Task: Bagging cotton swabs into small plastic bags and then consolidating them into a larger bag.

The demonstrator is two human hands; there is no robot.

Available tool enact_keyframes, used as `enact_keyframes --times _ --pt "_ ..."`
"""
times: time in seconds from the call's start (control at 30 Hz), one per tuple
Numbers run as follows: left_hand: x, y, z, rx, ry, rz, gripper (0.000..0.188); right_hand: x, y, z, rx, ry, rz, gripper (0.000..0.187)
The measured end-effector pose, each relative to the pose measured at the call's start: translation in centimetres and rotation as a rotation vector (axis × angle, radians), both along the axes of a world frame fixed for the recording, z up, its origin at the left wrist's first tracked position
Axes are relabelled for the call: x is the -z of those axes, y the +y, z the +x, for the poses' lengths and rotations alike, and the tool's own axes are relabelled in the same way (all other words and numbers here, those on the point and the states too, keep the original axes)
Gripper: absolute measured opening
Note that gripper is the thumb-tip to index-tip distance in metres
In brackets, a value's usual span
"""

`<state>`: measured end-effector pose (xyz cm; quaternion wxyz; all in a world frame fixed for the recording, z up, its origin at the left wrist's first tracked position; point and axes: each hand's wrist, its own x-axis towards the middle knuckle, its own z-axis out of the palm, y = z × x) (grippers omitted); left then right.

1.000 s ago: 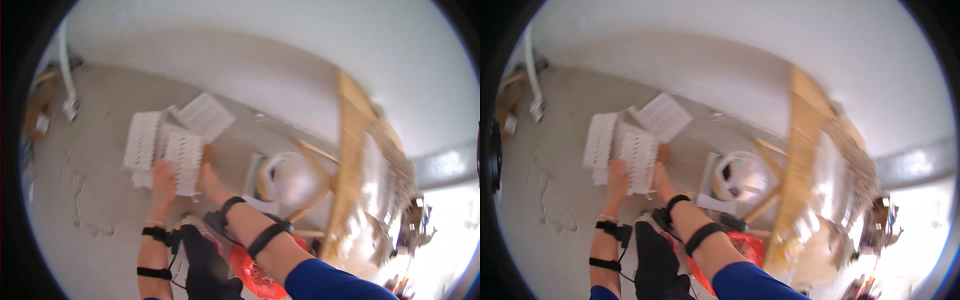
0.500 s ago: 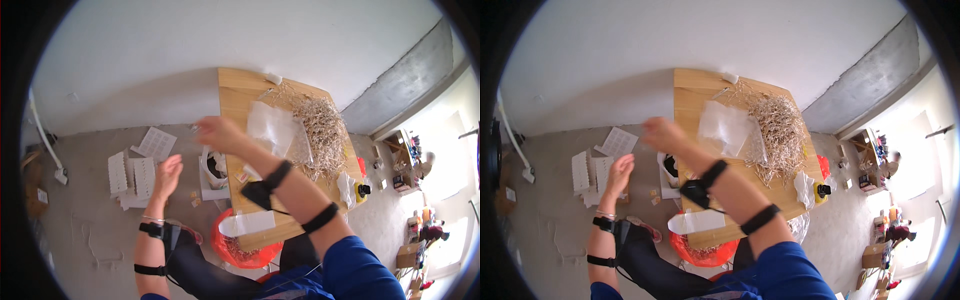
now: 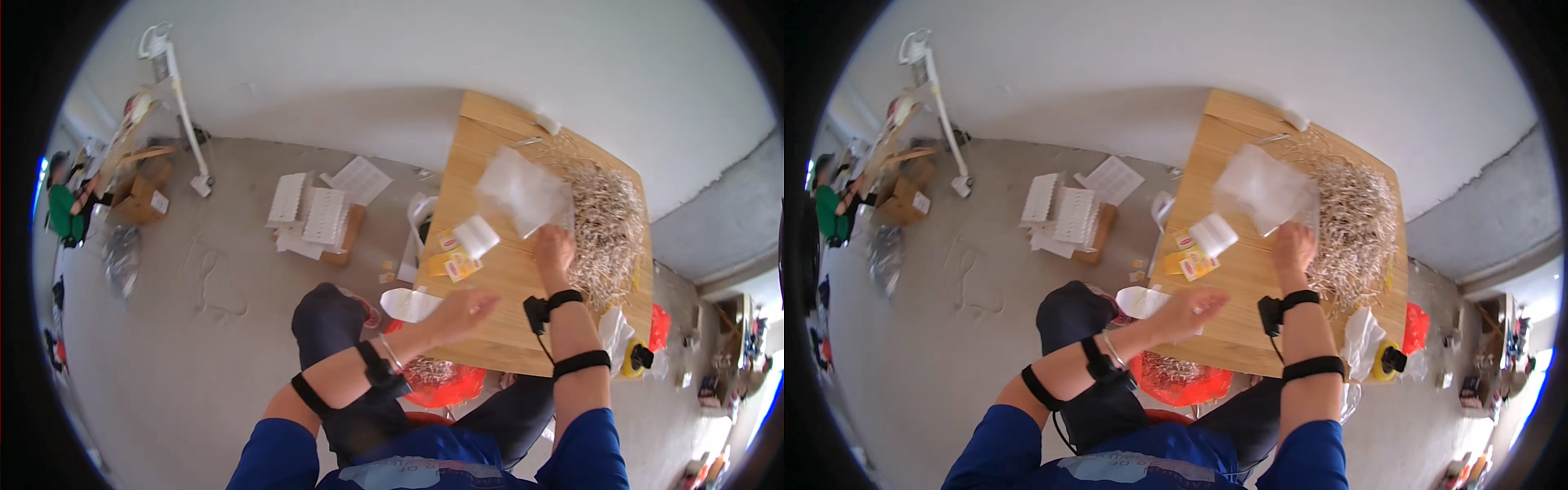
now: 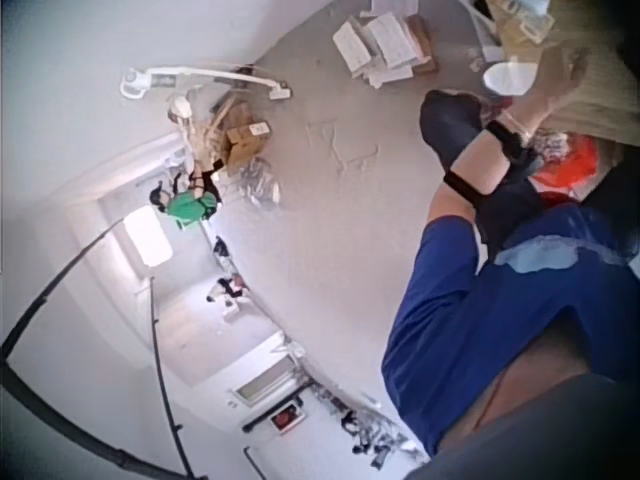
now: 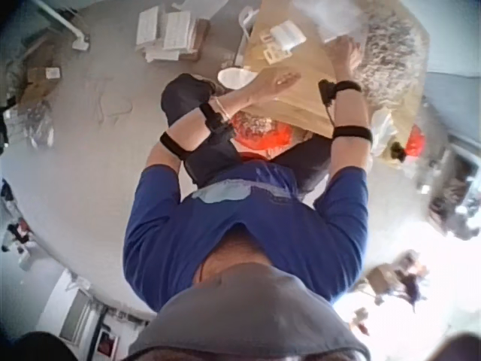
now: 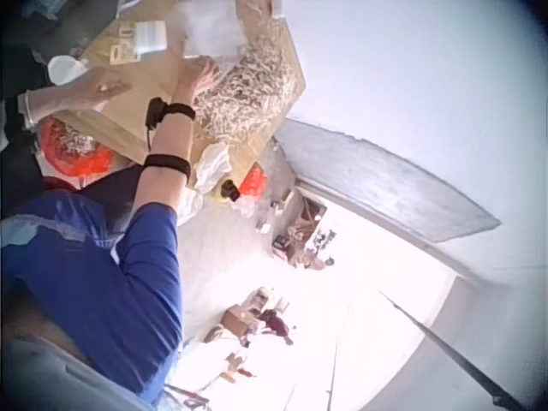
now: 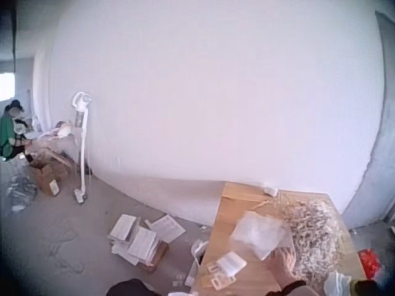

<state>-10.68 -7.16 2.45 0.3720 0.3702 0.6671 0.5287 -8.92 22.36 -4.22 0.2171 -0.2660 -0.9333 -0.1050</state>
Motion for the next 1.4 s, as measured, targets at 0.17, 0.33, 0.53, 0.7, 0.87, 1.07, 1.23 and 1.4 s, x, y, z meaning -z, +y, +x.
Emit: enact_keyframes --times 0.17,0.33,0.53,0.7,0.87,1.07,1.23,1.4 --pt "5.3 -2.5 4.0 0.122 0.745 -0.028 0.045 -8.6 0.7 -1.6 0.02 0.524 -0.182 0.016" --pt "7.6 -1.9 4.2 0.106 0.961 0.009 0.053 -17.5 -0.6 3.8 0.035 0.724 -0.285 0.012" --pt "1.6 1.3 6.6 0.078 0.215 0.146 0.068 -16.5 -11.0 11.0 -0.37 0.464 -0.021 0.012" --pt "0.2 3.7 7.9 -0.259 -0.672 0.502 0.067 -10.6 -19.1 14.8 -0.556 0.268 -0.191 0.014" --pt "-1.7 0.4 5.9 -0.4 -0.921 0.643 0.051 -7.4 -19.1 18.0 -0.377 0.635 -0.713 0.027" --pt "-1.2 -0.1 6.0 -0.363 -1.057 0.734 0.043 -5.5 -15.2 19.3 -0.159 0.824 -2.618 0.036" --pt "-0.9 -1.0 6.9 -0.312 -1.137 0.711 0.039 -5.6 -14.7 19.7 -0.507 0.923 -2.639 0.024" --pt "-0.9 -2.4 6.5 -0.324 -1.132 0.682 0.036 -8.4 -14.8 20.5 -0.483 0.852 -2.376 0.012"
